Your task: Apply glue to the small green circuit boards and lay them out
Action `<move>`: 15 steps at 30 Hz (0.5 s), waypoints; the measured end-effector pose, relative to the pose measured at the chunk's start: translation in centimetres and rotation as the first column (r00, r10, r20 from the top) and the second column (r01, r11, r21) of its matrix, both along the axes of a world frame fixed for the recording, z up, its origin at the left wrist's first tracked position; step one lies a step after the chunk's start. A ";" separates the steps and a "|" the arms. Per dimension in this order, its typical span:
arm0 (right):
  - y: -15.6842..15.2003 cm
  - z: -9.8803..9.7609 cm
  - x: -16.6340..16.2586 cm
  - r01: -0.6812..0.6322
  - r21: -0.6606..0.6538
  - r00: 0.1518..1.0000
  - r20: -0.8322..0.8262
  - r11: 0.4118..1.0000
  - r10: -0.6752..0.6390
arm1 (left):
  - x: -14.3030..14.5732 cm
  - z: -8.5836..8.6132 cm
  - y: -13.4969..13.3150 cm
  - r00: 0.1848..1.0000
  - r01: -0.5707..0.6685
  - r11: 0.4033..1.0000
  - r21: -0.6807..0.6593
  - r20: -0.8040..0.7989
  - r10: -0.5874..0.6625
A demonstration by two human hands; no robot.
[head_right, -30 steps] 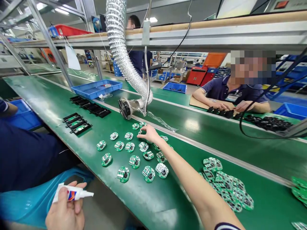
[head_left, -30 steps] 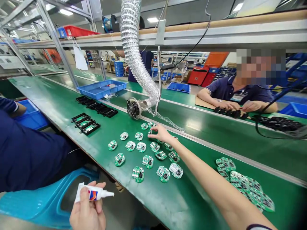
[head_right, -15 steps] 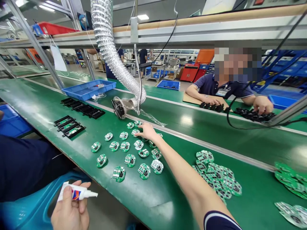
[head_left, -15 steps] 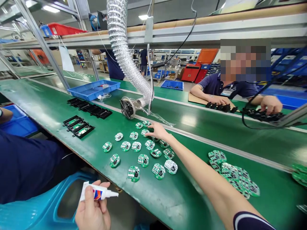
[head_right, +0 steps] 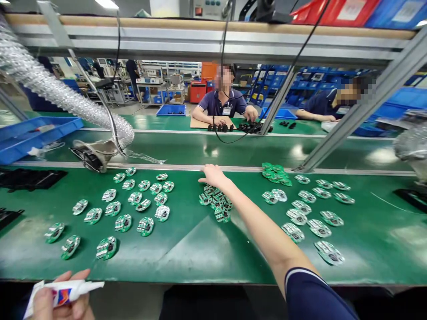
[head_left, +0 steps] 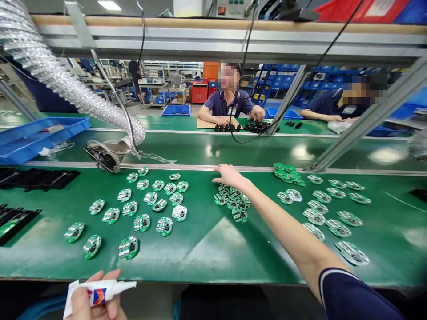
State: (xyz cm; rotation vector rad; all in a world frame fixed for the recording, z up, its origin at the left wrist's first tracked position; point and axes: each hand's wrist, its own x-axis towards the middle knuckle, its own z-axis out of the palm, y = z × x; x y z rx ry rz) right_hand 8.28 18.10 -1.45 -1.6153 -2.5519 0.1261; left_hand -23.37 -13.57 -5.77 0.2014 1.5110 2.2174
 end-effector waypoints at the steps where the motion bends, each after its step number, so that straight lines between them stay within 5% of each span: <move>1: -0.1 -0.4 1.4 0.015 -0.009 1.000 -0.003 1.000 -0.015 | 0.9 0.6 0.3 1.000 0.016 1.000 0.004 -0.002 -0.016; 8: -0.1 -2.4 5.1 0.011 0.017 0.984 -0.181 1.000 -0.008 | 5.7 2.6 1.4 0.997 0.079 0.997 0.011 -0.012 -0.079; 15: -1.3 -1.5 5.9 -0.024 0.052 0.847 -0.530 0.998 0.048 | 8.8 3.5 0.6 0.992 0.128 0.991 -0.044 -0.012 -0.129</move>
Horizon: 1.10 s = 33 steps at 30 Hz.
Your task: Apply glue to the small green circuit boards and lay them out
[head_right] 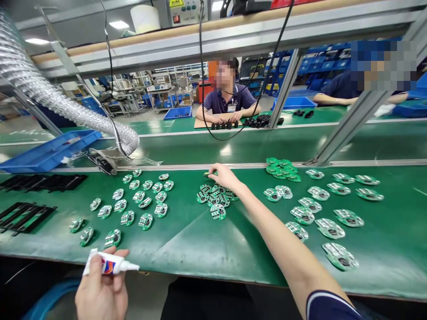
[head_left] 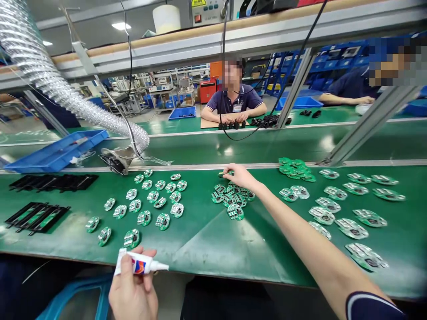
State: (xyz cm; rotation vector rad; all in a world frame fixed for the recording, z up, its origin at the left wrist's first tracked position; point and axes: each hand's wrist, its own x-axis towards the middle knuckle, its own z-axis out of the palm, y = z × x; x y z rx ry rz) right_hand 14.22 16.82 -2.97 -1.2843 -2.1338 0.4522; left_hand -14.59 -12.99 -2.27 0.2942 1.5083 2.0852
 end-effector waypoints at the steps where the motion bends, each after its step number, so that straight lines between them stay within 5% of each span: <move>1: -0.5 0.2 0.1 -0.005 -0.005 0.999 -0.054 1.000 0.004 | 0.2 0.1 -0.1 1.000 0.007 1.000 -0.006 -0.008 -0.007; 4: -3.7 0.6 -0.1 -0.003 -0.021 0.976 -0.217 1.000 -0.002 | 0.8 0.2 -0.1 0.999 0.037 0.999 -0.015 -0.031 -0.037; 7: -9.6 0.2 -1.8 -0.074 -0.214 0.846 -0.531 0.974 -0.052 | 1.8 0.4 0.6 0.995 0.091 0.996 -0.007 -0.048 -0.091; 10: -16.4 -1.0 -4.9 -0.302 -0.450 0.669 -0.728 0.840 -0.149 | 3.4 0.8 2.1 0.986 0.161 0.986 0.040 -0.049 -0.159; 14: -21.8 -3.1 -7.9 -0.364 -0.566 0.589 -0.755 0.740 -0.289 | 5.3 1.3 4.4 0.962 0.271 0.959 0.086 -0.040 -0.269; 33: -25.5 -4.1 -8.4 -0.516 -0.512 0.541 -0.816 0.686 -0.202 | 8.6 0.8 7.5 0.913 0.346 0.919 0.189 0.156 -0.376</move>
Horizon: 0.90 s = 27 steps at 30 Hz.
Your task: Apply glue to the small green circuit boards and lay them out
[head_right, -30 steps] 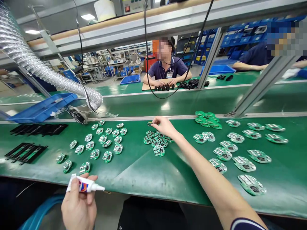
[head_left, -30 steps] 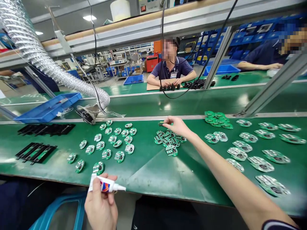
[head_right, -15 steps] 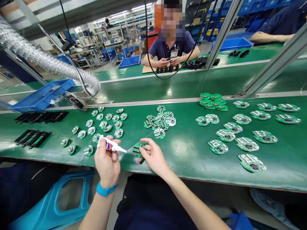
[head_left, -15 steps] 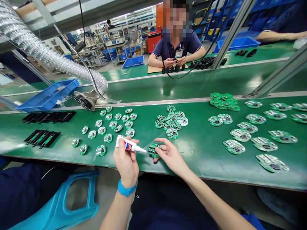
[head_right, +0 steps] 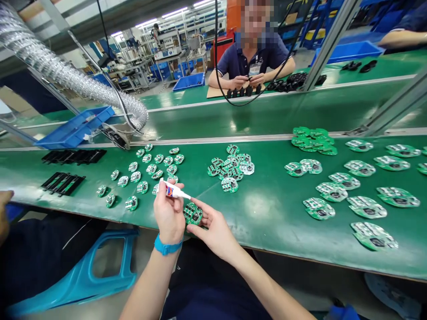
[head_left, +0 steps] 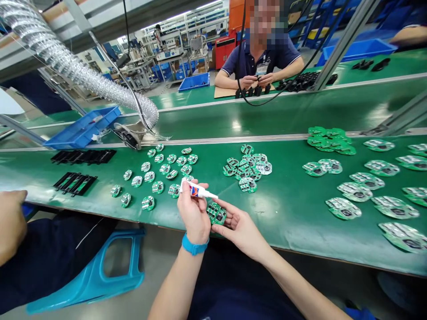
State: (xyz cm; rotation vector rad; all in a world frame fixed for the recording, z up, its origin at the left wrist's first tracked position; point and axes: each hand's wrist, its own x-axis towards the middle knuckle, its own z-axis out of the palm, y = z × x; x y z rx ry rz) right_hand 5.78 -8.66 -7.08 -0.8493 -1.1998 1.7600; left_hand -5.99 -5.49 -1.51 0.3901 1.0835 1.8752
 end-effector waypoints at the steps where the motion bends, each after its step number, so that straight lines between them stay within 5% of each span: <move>1: -0.1 -0.3 0.2 0.008 0.023 0.999 0.030 1.000 -0.009 | -0.1 -0.1 0.0 1.000 0.004 1.000 -0.004 0.010 -0.004; 7: -0.2 -1.5 0.8 -0.001 0.184 0.971 0.237 0.983 -0.043 | -0.5 -0.1 -0.1 0.996 0.024 0.999 -0.038 0.084 -0.021; 11: 0.4 -0.6 1.3 0.057 0.391 0.940 0.289 0.919 -0.181 | -0.8 0.6 -0.7 0.998 0.018 0.999 -0.034 0.067 -0.016; 17: 1.0 0.7 2.2 0.076 0.547 0.904 0.316 0.834 -0.289 | -1.8 0.9 -3.0 0.929 -0.186 0.977 0.099 -0.305 0.208; 27: 1.4 0.8 1.8 0.068 0.626 0.885 0.322 0.777 -0.337 | -2.0 -1.3 -4.8 0.738 -0.207 0.965 0.158 -0.623 0.260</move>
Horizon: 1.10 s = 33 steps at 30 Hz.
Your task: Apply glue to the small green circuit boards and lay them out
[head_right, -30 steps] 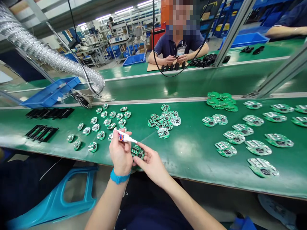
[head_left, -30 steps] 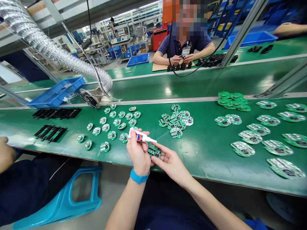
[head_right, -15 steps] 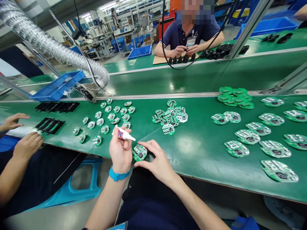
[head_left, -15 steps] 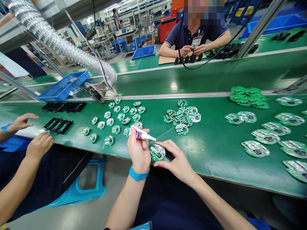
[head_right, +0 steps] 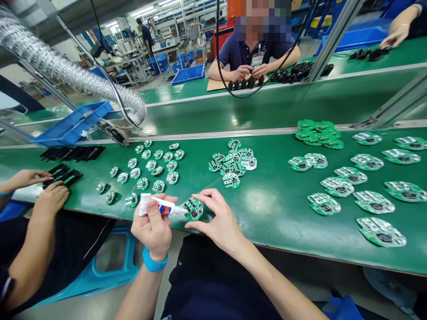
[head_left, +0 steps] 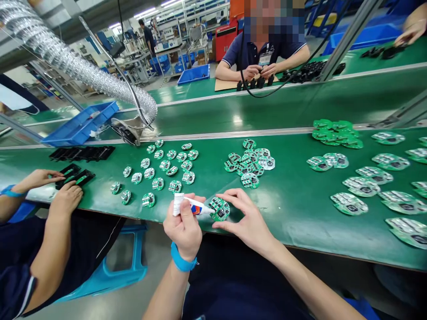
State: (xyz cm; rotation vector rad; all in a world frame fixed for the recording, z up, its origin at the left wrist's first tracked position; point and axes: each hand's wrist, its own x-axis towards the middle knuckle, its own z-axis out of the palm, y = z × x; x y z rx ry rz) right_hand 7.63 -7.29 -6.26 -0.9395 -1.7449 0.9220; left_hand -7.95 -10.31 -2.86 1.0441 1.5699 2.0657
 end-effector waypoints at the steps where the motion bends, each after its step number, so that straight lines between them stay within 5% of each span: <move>1: 0.0 0.0 0.0 0.004 0.006 1.000 -0.003 1.000 -0.004 | 0.0 -0.2 -0.1 0.999 -0.003 1.000 -0.004 -0.049 0.002; 15: -0.6 0.0 -0.2 0.028 0.071 0.998 0.054 0.997 -0.032 | -1.4 -1.6 -0.7 0.927 -0.077 0.997 -0.017 -0.370 0.065; 24: -1.0 0.5 0.1 0.039 0.096 0.997 0.063 0.995 -0.045 | -2.1 -1.3 0.7 0.670 -0.164 0.965 0.204 -0.695 0.260; 29: -1.0 0.5 0.1 0.037 0.106 0.997 0.069 0.994 -0.045 | -1.8 -1.3 0.4 0.714 -0.201 0.967 0.154 -0.653 0.252; 33: -1.0 0.4 -0.1 0.035 0.118 0.996 0.078 0.992 -0.044 | -1.1 -1.5 -0.2 0.761 -0.119 0.984 0.129 -0.625 0.174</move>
